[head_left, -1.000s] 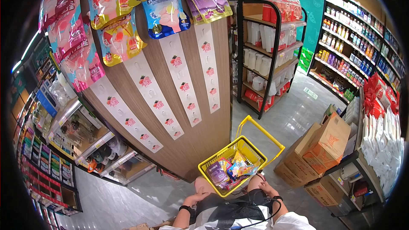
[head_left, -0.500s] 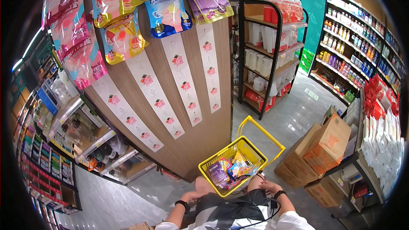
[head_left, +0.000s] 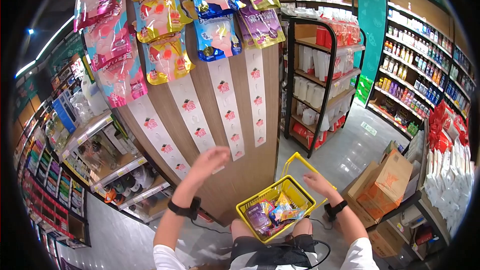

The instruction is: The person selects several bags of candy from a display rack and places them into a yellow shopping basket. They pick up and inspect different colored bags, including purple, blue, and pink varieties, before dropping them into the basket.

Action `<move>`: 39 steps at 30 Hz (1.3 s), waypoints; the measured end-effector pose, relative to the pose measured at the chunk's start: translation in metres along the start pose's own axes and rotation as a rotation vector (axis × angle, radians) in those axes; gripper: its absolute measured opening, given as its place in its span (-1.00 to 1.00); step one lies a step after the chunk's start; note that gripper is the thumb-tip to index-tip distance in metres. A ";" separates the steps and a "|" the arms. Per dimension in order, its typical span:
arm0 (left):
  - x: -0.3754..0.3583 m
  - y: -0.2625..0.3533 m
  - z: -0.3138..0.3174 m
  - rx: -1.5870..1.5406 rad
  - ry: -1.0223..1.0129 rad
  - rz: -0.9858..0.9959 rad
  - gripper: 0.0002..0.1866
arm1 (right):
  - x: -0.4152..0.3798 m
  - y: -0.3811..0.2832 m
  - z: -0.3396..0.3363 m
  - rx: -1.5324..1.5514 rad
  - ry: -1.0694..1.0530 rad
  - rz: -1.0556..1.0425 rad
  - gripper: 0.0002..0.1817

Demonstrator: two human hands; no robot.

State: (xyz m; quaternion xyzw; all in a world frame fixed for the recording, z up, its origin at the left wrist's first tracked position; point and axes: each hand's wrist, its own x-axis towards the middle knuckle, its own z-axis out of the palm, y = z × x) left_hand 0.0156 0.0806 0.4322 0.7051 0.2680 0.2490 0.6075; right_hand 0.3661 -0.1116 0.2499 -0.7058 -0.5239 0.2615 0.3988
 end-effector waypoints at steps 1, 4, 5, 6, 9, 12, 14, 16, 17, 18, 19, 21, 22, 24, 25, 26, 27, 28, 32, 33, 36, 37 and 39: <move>0.003 0.028 0.000 -0.081 0.025 0.035 -0.62 | 0.009 -0.028 -0.005 -0.010 0.011 -0.078 -0.66; 0.012 0.100 0.007 -0.274 0.096 0.262 -0.59 | 0.034 -0.116 -0.021 -0.022 0.024 -0.269 -0.69; 0.021 0.112 0.006 -0.268 0.134 0.326 -0.58 | 0.043 -0.144 -0.026 -0.018 0.017 -0.299 -0.71; 0.030 0.124 0.005 -0.264 0.169 0.388 -0.57 | 0.052 -0.168 -0.029 0.034 0.030 -0.361 -0.72; 0.048 0.156 0.009 -0.283 0.303 0.501 -0.49 | 0.063 -0.242 -0.041 0.066 0.092 -0.485 -0.73; 0.049 0.173 0.011 -0.374 0.296 0.518 -0.39 | 0.078 -0.293 -0.044 0.192 0.146 -0.531 -0.69; 0.052 0.178 0.011 -0.424 0.285 0.486 -0.34 | 0.098 -0.311 -0.047 0.203 0.172 -0.597 -0.63; 0.056 0.183 0.012 -0.439 0.322 0.427 -0.31 | 0.108 -0.333 -0.048 0.378 0.110 -0.533 -0.55; 0.058 0.186 0.013 -0.440 0.320 0.411 -0.35 | 0.110 -0.343 -0.046 0.468 0.079 -0.500 -0.51; 0.060 0.189 0.012 -0.441 0.318 0.395 -0.38 | 0.109 -0.353 -0.043 0.508 0.059 -0.468 -0.48; 0.061 0.193 0.011 -0.443 0.319 0.383 -0.42 | 0.107 -0.363 -0.041 0.546 0.037 -0.438 -0.44; 0.078 0.189 0.002 -0.324 0.308 0.384 -0.53 | 0.108 -0.378 -0.037 0.637 0.011 -0.429 -0.38; 0.084 0.186 0.000 -0.262 0.302 0.382 -0.58 | 0.109 -0.384 -0.034 0.694 0.010 -0.449 -0.36; 0.087 0.182 0.003 -0.166 0.421 0.482 -0.76 | 0.109 -0.386 -0.031 0.770 0.012 -0.478 -0.33; 0.087 0.182 0.002 -0.134 0.444 0.517 -0.77 | 0.111 -0.384 -0.029 0.786 0.016 -0.490 -0.33; 0.087 0.181 0.001 -0.104 0.467 0.553 -0.78 | 0.111 -0.382 -0.029 0.800 0.021 -0.504 -0.32; 0.087 0.180 -0.001 -0.103 0.476 0.585 -0.77 | 0.110 -0.381 -0.028 0.777 0.016 -0.530 -0.33; 0.087 0.179 -0.006 -0.103 0.485 0.618 -0.75 | 0.108 -0.380 -0.027 0.753 0.012 -0.557 -0.34; 0.073 0.194 0.002 -0.065 0.538 0.802 -0.72 | 0.083 -0.381 -0.032 0.721 -0.015 -0.660 -0.37; 0.072 0.198 0.001 0.007 0.551 0.841 -0.72 | 0.082 -0.377 -0.034 0.654 0.017 -0.747 -0.39; 0.061 0.208 0.006 -0.052 0.553 0.873 -0.73 | 0.073 -0.361 -0.035 0.458 0.103 -0.705 -0.41; 0.057 0.208 0.009 -0.075 0.558 0.872 -0.73 | 0.070 -0.355 -0.035 0.407 0.119 -0.681 -0.43; 0.048 0.198 0.009 -0.100 0.548 0.839 -0.74 | 0.062 -0.341 -0.035 0.354 0.127 -0.609 -0.52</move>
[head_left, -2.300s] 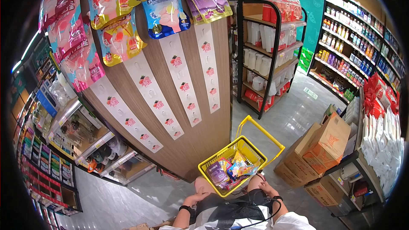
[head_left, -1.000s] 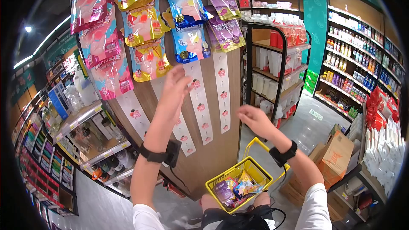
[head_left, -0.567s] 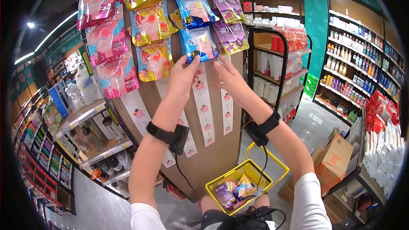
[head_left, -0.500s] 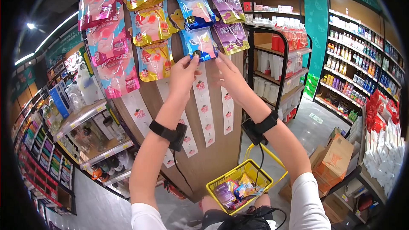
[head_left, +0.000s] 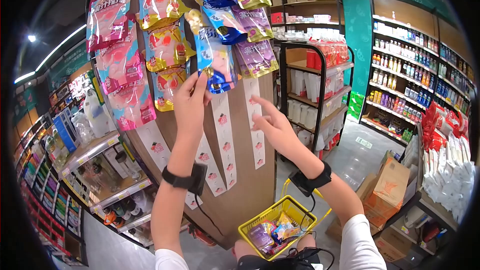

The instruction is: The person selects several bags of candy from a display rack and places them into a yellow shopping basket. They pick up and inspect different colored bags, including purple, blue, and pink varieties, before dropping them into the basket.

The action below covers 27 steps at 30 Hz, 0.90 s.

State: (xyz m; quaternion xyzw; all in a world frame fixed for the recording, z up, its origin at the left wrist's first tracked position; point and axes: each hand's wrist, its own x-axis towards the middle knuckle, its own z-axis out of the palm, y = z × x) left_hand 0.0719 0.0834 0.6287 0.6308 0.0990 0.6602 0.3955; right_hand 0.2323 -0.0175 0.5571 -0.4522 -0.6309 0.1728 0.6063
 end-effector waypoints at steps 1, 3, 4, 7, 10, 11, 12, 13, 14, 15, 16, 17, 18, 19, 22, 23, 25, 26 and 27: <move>-0.009 0.002 -0.002 -0.006 -0.005 -0.020 -0.74 | -0.007 0.003 -0.003 0.031 -0.023 0.044 -0.55; -0.036 0.010 0.001 0.001 0.068 -0.048 -0.74 | -0.024 0.009 -0.011 0.101 -0.063 0.128 -0.58; -0.049 0.010 0.000 0.007 0.075 -0.064 -0.74 | -0.035 0.016 -0.016 0.130 -0.096 0.156 -0.59; -0.094 0.004 -0.007 0.007 0.091 -0.130 -0.75 | -0.079 0.037 -0.029 0.258 -0.177 0.268 -0.58; -0.149 -0.002 -0.016 -0.032 -0.086 -0.333 -0.78 | -0.127 0.035 -0.028 0.447 -0.154 0.364 -0.55; -0.165 -0.009 -0.020 -0.041 -0.168 -0.412 -0.79 | -0.140 0.035 -0.027 0.504 -0.136 0.386 -0.54; -0.180 -0.013 -0.020 -0.080 -0.241 -0.531 -0.80 | -0.152 0.040 -0.025 0.531 -0.119 0.370 -0.55; -0.194 -0.017 -0.019 -0.119 -0.315 -0.654 -0.81 | -0.163 0.045 -0.023 0.559 -0.100 0.356 -0.56; -0.207 -0.020 -0.017 -0.087 -0.409 -0.690 -0.82 | -0.178 0.053 -0.020 0.586 -0.083 0.348 -0.57; -0.221 -0.025 -0.014 -0.059 -0.499 -0.728 -0.82 | -0.200 0.086 -0.023 0.490 -0.063 0.484 -0.62; -0.237 -0.036 -0.014 -0.044 -0.546 -0.684 -0.81 | -0.212 0.092 -0.018 0.498 -0.009 0.548 -0.65; -0.249 -0.040 -0.013 -0.069 -0.542 -0.756 -0.81 | -0.219 0.093 -0.015 0.504 0.042 0.611 -0.67; -0.263 -0.049 -0.015 -0.049 -0.555 -0.751 -0.80 | -0.224 0.087 -0.014 0.461 0.092 0.636 -0.68; -0.273 -0.060 -0.016 -0.026 -0.566 -0.746 -0.79 | -0.228 0.075 -0.013 0.420 0.139 0.658 -0.70; -0.300 -0.082 -0.021 0.002 -0.759 -0.875 -0.77 | -0.238 0.071 -0.013 0.358 0.148 0.719 -0.73; -0.305 -0.082 -0.019 -0.014 -0.774 -0.881 -0.74 | -0.242 0.074 -0.015 0.350 0.136 0.734 -0.73; -0.313 -0.083 -0.006 -0.054 -0.806 -0.888 -0.69 | -0.252 0.089 -0.024 0.265 0.049 0.713 -0.74; -0.317 -0.089 -0.003 0.145 -0.889 -0.793 -0.63 | -0.251 0.084 -0.029 0.223 0.001 0.729 -0.72; -0.323 -0.092 0.002 0.104 -0.875 -0.826 -0.64 | -0.253 0.079 -0.035 0.179 -0.044 0.741 -0.71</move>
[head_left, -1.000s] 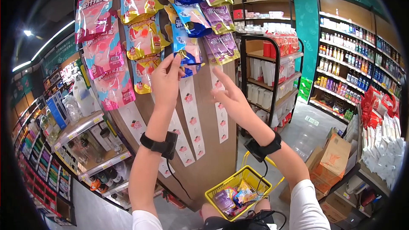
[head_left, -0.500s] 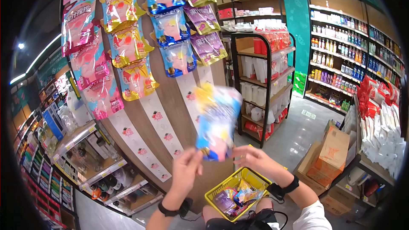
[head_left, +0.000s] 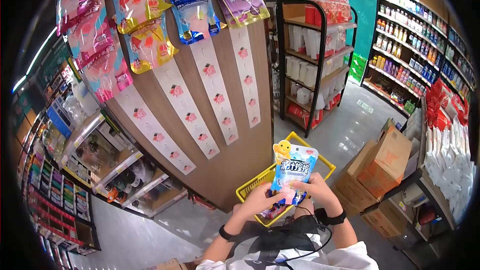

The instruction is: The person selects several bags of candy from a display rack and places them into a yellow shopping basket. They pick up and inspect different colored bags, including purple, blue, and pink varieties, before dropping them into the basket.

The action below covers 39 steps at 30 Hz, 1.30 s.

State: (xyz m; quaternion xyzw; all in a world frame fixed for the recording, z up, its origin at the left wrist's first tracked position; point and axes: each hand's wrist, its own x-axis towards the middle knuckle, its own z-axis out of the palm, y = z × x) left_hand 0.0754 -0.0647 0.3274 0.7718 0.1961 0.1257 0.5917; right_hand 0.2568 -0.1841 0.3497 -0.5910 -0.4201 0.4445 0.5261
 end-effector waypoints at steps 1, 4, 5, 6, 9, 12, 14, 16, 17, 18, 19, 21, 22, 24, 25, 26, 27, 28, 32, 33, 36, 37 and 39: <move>0.003 -0.003 0.008 -0.049 -0.008 -0.008 -0.63 | -0.004 0.002 -0.005 -0.009 -0.033 0.017 -0.70; 0.009 0.008 0.030 0.026 -0.073 -0.060 -0.62 | -0.018 0.021 -0.023 -0.008 -0.076 0.071 -0.66; 0.010 0.019 0.037 0.099 -0.089 -0.097 -0.61 | -0.024 0.035 -0.029 0.009 -0.062 0.093 -0.66; 0.011 0.024 0.043 0.173 -0.106 -0.134 -0.61 | -0.030 0.051 -0.034 0.028 -0.049 0.114 -0.65; 0.015 0.003 0.064 0.247 -0.071 0.123 -0.60 | -0.056 0.095 -0.038 0.143 0.013 0.205 -0.66; 0.022 -0.027 0.076 0.227 -0.142 0.056 -0.62 | -0.078 0.115 -0.029 0.341 0.103 0.234 -0.66; 0.028 -0.040 0.078 0.231 -0.191 0.010 -0.61 | -0.080 0.132 -0.025 0.473 0.132 0.304 -0.62; 0.033 -0.059 0.079 0.238 -0.177 0.052 -0.59 | -0.068 0.138 -0.024 0.409 0.116 0.309 -0.62; 0.038 -0.075 0.078 0.230 -0.167 0.101 -0.58 | -0.064 0.131 -0.025 0.353 0.113 0.339 -0.63; 0.043 -0.082 0.074 0.207 -0.212 0.002 -0.58 | -0.060 0.112 -0.021 0.295 0.107 0.364 -0.64; 0.044 -0.089 0.069 0.167 -0.201 -0.041 -0.57 | -0.056 0.120 -0.020 0.333 0.116 0.372 -0.67; 0.047 -0.090 0.052 0.070 -0.233 -0.335 -0.52 | -0.040 0.147 -0.017 0.411 0.132 0.382 -0.70; 0.051 -0.130 0.050 -0.041 -0.148 -0.232 -0.50 | -0.034 0.154 -0.015 0.403 0.132 0.374 -0.72; 0.046 -0.116 0.027 -0.131 -0.181 -0.442 -0.49 | -0.024 0.168 -0.010 0.392 0.134 0.364 -0.74; 0.046 -0.139 0.022 -0.237 -0.177 -0.414 -0.52 | -0.017 0.185 -0.010 0.351 0.123 0.389 -0.75; 0.042 -0.154 0.018 -0.270 -0.159 -0.472 -0.54 | -0.012 0.208 -0.007 0.325 0.096 0.409 -0.75; 0.038 -0.166 0.015 -0.303 -0.139 -0.526 -0.55 | -0.007 0.232 -0.003 0.298 0.069 0.427 -0.74; 0.035 -0.181 0.014 -0.335 -0.118 -0.577 -0.56 | -0.003 0.244 -0.001 0.269 0.041 0.442 -0.73; 0.019 -0.244 0.028 -0.458 -0.077 -0.688 -0.72 | 0.001 0.202 0.019 0.231 -0.138 0.715 -0.70; 0.015 -0.246 0.034 -0.421 -0.052 -0.711 -0.69 | 0.005 0.203 0.020 0.228 -0.168 0.715 -0.68; 0.018 -0.288 0.048 -0.189 -0.140 -0.791 -0.62 | 0.015 0.239 0.020 0.205 -0.227 0.660 -0.63; 0.019 -0.297 0.053 -0.138 -0.163 -0.808 -0.61 | 0.022 0.288 0.019 0.184 -0.232 0.600 -0.60; 0.020 -0.300 0.053 -0.123 -0.175 -0.823 -0.60 | 0.018 0.279 0.020 0.268 -0.191 0.658 -0.50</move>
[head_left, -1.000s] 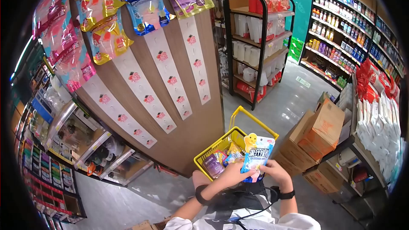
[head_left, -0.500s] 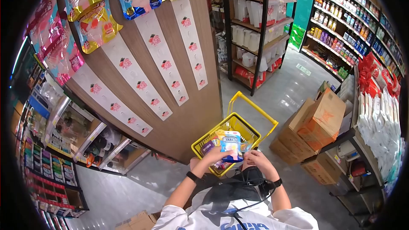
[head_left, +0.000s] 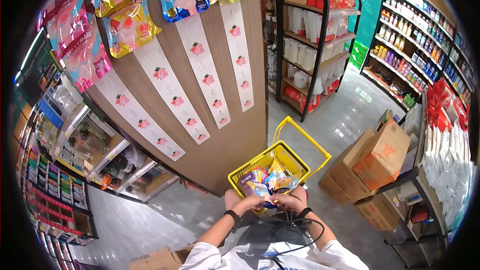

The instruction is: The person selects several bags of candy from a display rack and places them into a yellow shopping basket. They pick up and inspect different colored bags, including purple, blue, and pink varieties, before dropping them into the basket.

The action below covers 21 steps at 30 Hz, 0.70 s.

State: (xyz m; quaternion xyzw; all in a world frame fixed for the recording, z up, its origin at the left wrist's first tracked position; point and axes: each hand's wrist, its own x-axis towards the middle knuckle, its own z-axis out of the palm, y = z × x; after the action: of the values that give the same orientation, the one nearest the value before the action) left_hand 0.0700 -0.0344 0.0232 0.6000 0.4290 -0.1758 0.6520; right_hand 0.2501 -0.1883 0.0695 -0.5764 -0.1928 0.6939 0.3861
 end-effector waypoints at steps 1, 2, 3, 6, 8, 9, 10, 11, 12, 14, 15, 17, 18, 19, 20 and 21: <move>-0.002 0.001 0.000 -0.020 -0.004 -0.006 -0.60 | -0.037 -0.031 0.023 0.001 0.060 -0.086 -0.50; -0.005 0.004 0.000 -0.038 -0.006 -0.011 -0.59 | -0.087 -0.081 0.052 -0.072 0.106 -0.032 -0.51; -0.008 0.008 -0.002 -0.061 -0.009 -0.015 -0.59 | -0.117 -0.114 0.068 -0.144 0.154 0.024 -0.53; -0.020 0.016 -0.004 -0.109 -0.024 -0.029 -0.58 | -0.025 -0.040 0.027 0.011 0.100 -0.014 -0.72; -0.025 0.017 -0.006 -0.126 -0.029 -0.037 -0.57 | -0.003 -0.022 0.017 -0.005 0.074 -0.110 -0.79; -0.027 0.017 -0.007 -0.136 -0.030 -0.041 -0.57 | 0.007 -0.011 0.011 -0.009 0.032 -0.127 -0.79; -0.030 0.016 -0.006 -0.148 -0.034 -0.048 -0.56 | 0.026 0.010 -0.003 -0.012 -0.009 -0.143 -0.79; -0.032 0.016 -0.006 -0.154 -0.035 -0.057 -0.56 | 0.036 0.021 -0.012 -0.015 -0.048 -0.158 -0.78; -0.034 0.015 -0.005 -0.160 -0.037 -0.064 -0.55 | 0.032 0.017 -0.010 -0.060 -0.036 -0.180 -0.78; -0.039 0.014 -0.005 -0.179 -0.038 -0.086 -0.55 | 0.023 0.011 -0.005 -0.149 -0.009 -0.224 -0.77; -0.041 0.013 -0.005 -0.189 -0.037 -0.099 -0.54 | 0.023 0.010 -0.003 -0.105 -0.013 -0.213 -0.77; -0.042 0.008 -0.006 -0.209 -0.038 -0.111 -0.53 | 0.022 0.008 0.000 -0.021 -0.023 -0.189 -0.78; -0.038 0.005 -0.006 -0.210 -0.038 -0.106 -0.53 | 0.021 0.005 0.001 -0.052 0.021 -0.177 -0.78; -0.025 -0.009 -0.011 -0.209 -0.068 -0.068 -0.51 | 0.020 0.001 0.002 -0.084 0.064 -0.165 -0.77; -0.011 -0.024 -0.015 -0.209 -0.097 -0.029 -0.48 | 0.020 -0.003 0.003 -0.116 0.106 -0.154 -0.75; -0.002 -0.035 -0.021 -0.207 -0.124 0.008 -0.46 | 0.023 -0.001 0.005 -0.082 0.177 -0.179 -0.71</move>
State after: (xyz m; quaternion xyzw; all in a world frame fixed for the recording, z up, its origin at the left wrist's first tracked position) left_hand 0.0354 -0.0229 0.0043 0.5192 0.4010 -0.1647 0.7366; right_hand 0.2448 -0.1695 0.0568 -0.6309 -0.2369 0.5948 0.4383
